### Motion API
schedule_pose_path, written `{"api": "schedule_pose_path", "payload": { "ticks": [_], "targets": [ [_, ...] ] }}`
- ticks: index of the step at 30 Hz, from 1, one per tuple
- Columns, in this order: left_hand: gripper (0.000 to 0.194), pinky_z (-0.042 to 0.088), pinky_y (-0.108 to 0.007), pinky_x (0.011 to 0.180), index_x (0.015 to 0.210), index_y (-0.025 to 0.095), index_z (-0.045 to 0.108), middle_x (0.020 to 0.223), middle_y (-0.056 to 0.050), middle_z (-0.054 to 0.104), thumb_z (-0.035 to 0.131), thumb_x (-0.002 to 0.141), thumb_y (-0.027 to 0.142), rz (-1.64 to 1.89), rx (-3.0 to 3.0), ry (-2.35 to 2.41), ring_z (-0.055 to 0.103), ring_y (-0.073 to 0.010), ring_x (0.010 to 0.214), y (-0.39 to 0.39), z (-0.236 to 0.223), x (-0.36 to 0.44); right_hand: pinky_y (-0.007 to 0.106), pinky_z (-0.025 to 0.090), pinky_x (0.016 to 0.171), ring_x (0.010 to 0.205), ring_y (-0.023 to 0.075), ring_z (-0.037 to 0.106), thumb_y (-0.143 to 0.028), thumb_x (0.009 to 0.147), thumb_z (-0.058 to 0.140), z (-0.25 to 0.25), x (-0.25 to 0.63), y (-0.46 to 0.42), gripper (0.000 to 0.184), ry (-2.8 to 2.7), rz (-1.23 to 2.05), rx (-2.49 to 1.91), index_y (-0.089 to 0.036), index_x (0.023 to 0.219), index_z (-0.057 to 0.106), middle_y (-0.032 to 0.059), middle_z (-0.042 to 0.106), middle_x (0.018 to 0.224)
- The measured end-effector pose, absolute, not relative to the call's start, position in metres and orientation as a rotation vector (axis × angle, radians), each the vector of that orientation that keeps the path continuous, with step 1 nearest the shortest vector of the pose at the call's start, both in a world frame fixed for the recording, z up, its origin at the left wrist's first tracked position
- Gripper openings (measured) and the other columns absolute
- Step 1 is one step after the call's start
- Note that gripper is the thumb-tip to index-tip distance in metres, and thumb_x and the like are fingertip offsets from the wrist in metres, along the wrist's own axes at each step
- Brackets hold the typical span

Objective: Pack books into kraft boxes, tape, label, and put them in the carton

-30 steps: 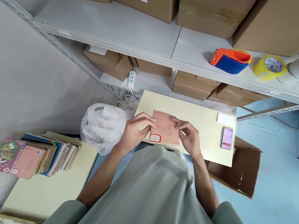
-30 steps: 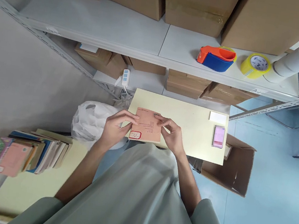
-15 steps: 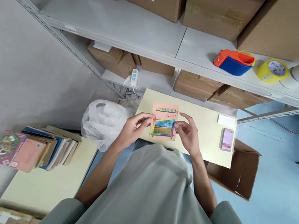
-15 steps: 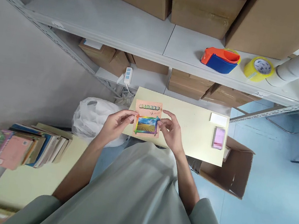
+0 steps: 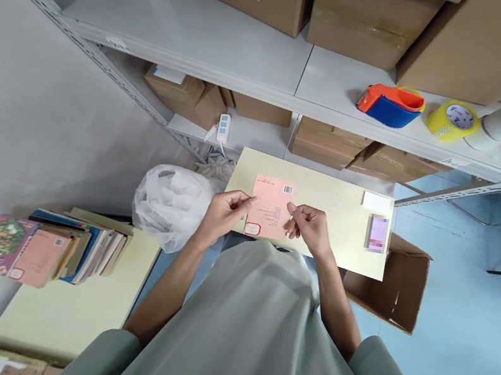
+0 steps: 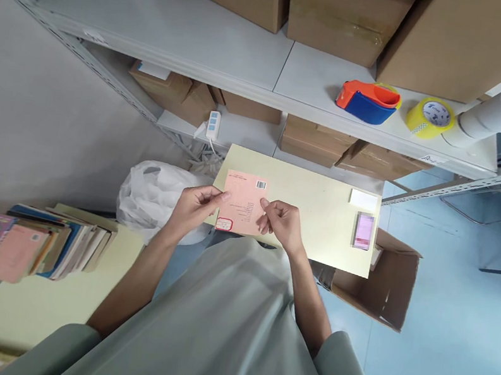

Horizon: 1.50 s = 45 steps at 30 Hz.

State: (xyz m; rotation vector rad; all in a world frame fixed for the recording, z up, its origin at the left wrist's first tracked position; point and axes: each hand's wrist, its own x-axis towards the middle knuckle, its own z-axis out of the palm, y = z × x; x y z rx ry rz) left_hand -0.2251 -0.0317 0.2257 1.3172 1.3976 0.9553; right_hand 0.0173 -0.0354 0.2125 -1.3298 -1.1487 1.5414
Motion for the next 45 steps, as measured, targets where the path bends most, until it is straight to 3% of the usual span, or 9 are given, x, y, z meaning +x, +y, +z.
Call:
{"api": "schedule_pose_path", "payload": {
  "ticks": [9, 13, 15, 20, 25, 28, 33, 39, 45],
  "targets": [
    [0.047, 0.045, -0.024, 0.048, 0.083, 0.021, 0.075, 0.054, 0.002, 0.063, 0.081, 0.093, 0.066, 0.981, 1.247, 1.369, 0.054, -0.0117, 0.045, -0.029, 0.217, -0.226, 0.03, 0.051, 0.047, 0.053, 0.0186, 0.071, -0.087, 0.089, 0.073, 0.204, 0.018, -0.03, 0.068, -1.154, 1.527, -1.3, -0.022, 0.07, 0.069, 0.0103, 0.082, 0.073],
    [0.065, 0.056, -0.027, 0.054, 0.086, 0.018, 0.078, 0.08, -0.01, 0.081, 0.059, 0.103, 0.077, 0.972, 1.18, 1.382, 0.07, -0.0169, 0.058, -0.029, 0.214, -0.23, 0.033, 0.059, 0.059, 0.066, 0.0204, 0.076, -0.086, 0.098, 0.061, 0.195, 0.021, -0.029, 0.069, -1.111, 1.516, -1.319, -0.02, 0.088, 0.078, 0.0121, 0.086, 0.091],
    [0.068, 0.06, -0.028, 0.059, 0.096, 0.016, 0.082, 0.099, -0.014, 0.085, 0.056, 0.103, 0.078, 0.943, 1.175, 1.382, 0.075, -0.0193, 0.067, -0.03, 0.21, -0.233, 0.033, 0.062, 0.065, 0.073, 0.0205, 0.077, -0.082, 0.099, 0.063, 0.186, 0.022, -0.028, 0.063, -1.128, 1.5, -1.323, -0.021, 0.102, 0.08, 0.0104, 0.086, 0.099],
    [0.071, 0.063, -0.027, 0.063, 0.146, 0.02, 0.069, 0.126, -0.015, 0.083, 0.081, 0.092, 0.064, 0.876, 1.206, 1.363, 0.079, -0.0188, 0.077, -0.033, 0.176, -0.239, 0.033, 0.064, 0.073, 0.081, 0.0187, 0.076, -0.067, 0.092, 0.08, 0.147, 0.02, -0.024, 0.06, -1.209, 1.539, -1.285, -0.024, 0.133, 0.071, 0.0085, 0.086, 0.116],
    [0.05, 0.065, -0.032, 0.067, 0.124, 0.017, 0.078, 0.127, -0.017, 0.082, 0.079, 0.086, 0.05, 0.749, 1.118, 1.441, 0.08, -0.0208, 0.077, -0.029, 0.119, -0.248, 0.039, 0.069, 0.078, 0.087, 0.0249, 0.082, -0.061, 0.086, 0.082, 0.085, 0.006, -0.019, 0.078, -1.168, 1.633, -1.393, -0.025, 0.15, 0.058, 0.0107, 0.087, 0.118],
    [0.041, 0.065, -0.034, 0.072, 0.12, 0.017, 0.079, 0.118, -0.014, 0.084, 0.076, 0.083, 0.034, 0.623, 1.102, 1.559, 0.079, -0.0206, 0.072, -0.023, 0.093, -0.254, 0.044, 0.071, 0.08, 0.089, 0.0286, 0.084, -0.059, 0.08, 0.083, 0.055, -0.007, -0.014, 0.081, -1.146, 1.676, -1.493, -0.024, 0.149, 0.058, 0.0125, 0.087, 0.116],
    [0.039, 0.067, -0.034, 0.082, 0.121, 0.02, 0.079, 0.129, -0.012, 0.082, 0.067, 0.084, 0.019, 0.643, 1.181, 1.619, 0.08, -0.0199, 0.081, -0.004, 0.087, -0.268, 0.051, 0.071, 0.087, 0.093, 0.0309, 0.084, -0.062, 0.084, 0.079, 0.045, -0.028, 0.01, 0.081, -1.224, 1.637, -1.523, -0.025, 0.153, 0.058, 0.0147, 0.085, 0.127],
    [0.047, 0.067, -0.037, 0.095, 0.135, 0.021, 0.074, 0.147, -0.015, 0.072, 0.066, 0.089, 0.02, 0.935, 1.239, 1.652, 0.076, -0.0264, 0.123, 0.025, 0.102, -0.298, 0.051, 0.063, 0.114, 0.145, 0.0385, 0.068, -0.069, 0.082, 0.084, 0.066, -0.05, 0.05, 0.092, -1.241, 1.504, -1.498, -0.024, 0.158, 0.06, 0.0182, 0.057, 0.17],
    [0.048, 0.06, -0.047, 0.113, 0.14, 0.024, 0.071, 0.152, -0.014, 0.069, 0.068, 0.092, 0.024, 0.873, 1.369, 1.73, 0.067, -0.031, 0.139, 0.013, 0.096, -0.343, 0.055, 0.06, 0.117, 0.138, 0.0375, 0.073, -0.066, 0.087, 0.083, 0.074, -0.07, 0.05, 0.065, -1.357, 1.541, -1.586, -0.024, 0.136, 0.075, 0.0168, 0.071, 0.154]
  ]
}}
